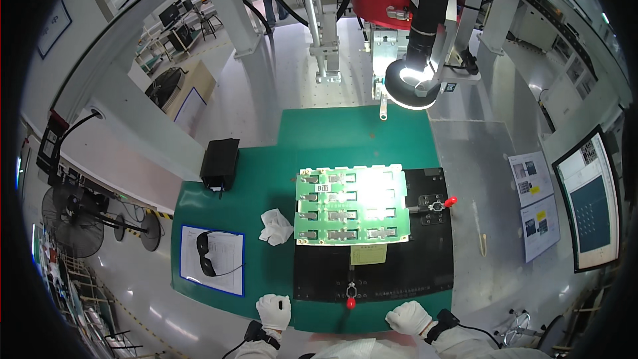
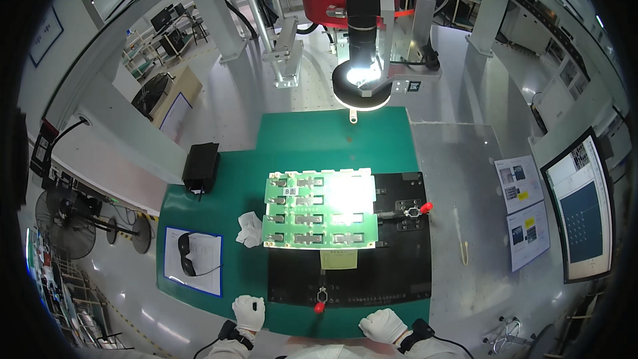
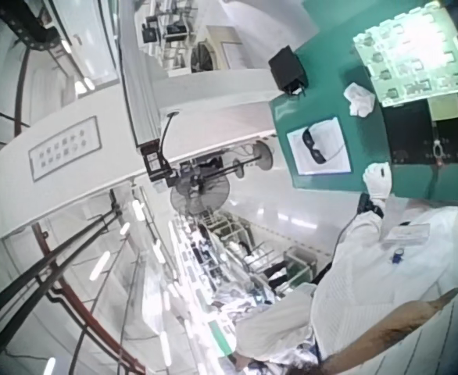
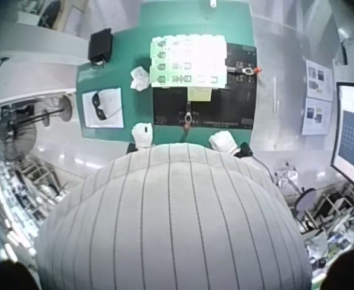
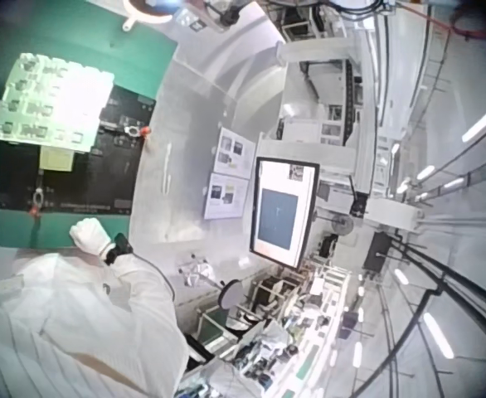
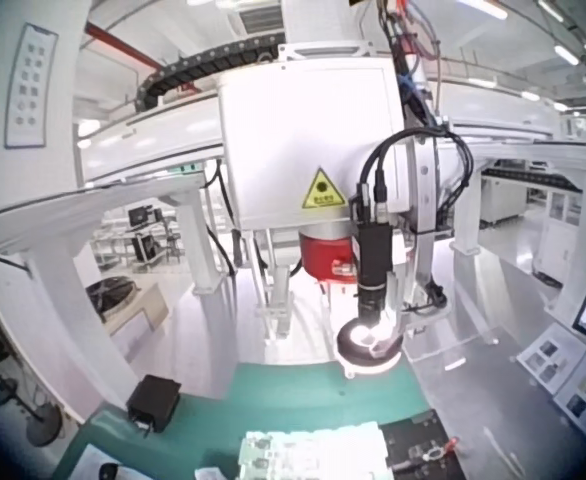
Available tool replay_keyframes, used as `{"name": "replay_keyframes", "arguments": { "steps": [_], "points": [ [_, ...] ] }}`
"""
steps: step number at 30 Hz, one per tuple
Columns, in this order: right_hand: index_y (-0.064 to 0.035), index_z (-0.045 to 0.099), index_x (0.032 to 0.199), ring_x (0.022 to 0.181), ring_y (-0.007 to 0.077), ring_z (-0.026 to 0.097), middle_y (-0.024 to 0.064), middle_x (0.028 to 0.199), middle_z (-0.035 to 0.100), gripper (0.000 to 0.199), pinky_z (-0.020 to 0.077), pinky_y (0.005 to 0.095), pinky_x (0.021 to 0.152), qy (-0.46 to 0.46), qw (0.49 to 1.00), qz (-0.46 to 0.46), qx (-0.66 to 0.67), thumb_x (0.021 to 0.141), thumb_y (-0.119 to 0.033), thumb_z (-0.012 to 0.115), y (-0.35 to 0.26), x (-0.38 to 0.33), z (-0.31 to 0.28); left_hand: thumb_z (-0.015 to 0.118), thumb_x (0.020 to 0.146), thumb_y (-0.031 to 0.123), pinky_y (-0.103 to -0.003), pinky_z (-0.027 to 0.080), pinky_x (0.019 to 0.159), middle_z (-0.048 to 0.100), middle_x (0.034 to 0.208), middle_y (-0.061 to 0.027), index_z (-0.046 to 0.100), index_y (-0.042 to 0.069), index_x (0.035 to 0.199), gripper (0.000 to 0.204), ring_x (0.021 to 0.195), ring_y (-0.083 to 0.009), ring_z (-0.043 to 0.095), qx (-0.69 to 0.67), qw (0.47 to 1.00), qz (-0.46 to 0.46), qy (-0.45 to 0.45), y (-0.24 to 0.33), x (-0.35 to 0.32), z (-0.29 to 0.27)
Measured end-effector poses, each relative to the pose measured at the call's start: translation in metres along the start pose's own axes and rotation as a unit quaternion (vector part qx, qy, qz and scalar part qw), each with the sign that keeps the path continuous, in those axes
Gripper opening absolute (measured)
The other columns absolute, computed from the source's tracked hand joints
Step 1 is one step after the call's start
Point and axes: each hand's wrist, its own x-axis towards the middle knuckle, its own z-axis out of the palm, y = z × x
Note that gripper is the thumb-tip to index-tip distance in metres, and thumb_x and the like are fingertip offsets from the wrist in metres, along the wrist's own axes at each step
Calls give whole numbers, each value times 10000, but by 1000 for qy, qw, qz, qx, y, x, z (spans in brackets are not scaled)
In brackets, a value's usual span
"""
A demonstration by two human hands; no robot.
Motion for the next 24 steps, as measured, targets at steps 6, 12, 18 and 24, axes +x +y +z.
{"name": "replay_keyframes", "arguments": {
  "steps": [6, 12, 18, 24],
  "points": [
    [-121, 616, 691, 503, 277, 621, 63, 551, 579, 209, 490, 407, 458, -62, 998, -23, -2, 810, -270, 702, 4, 6, -5, 789, 709, 191, -461, 389, 684, 576, 814, -59, 626, 152, 748, 172, 801, -315, 566, 27, 1000, 15, 3, 0, 2, 7],
    [-139, 668, 568, 611, 285, 689, 97, 615, 672, 234, 512, 437, 541, -106, 990, 86, -42, 718, -318, 657, -3, 9, -5, 736, 853, 470, -501, 453, 623, 692, 729, 20, 712, 226, 665, 309, 706, -245, 638, 60, 998, -2, 9, -21, -8, 19],
    [-112, 567, 676, 601, 323, 560, 103, 625, 540, 199, 431, 458, 572, 93, 991, 95, 15, 826, -174, 682, -17, 9, -5, 710, 875, 350, -459, 457, 681, 651, 828, -68, 687, 145, 848, 209, 769, -299, 606, 37, 996, -15, -74, 17, 22, -27],
    [-102, 556, 673, 590, 323, 541, 94, 627, 519, 202, 413, 451, 566, 164, 984, 75, 4, 782, -112, 725, -24, 12, -6, 757, 843, 211, -472, 467, 719, 615, 853, -84, 644, 138, 849, 134, 829, -339, 605, -15, 998, -8, -54, 23, 23, -32]
  ]
}}
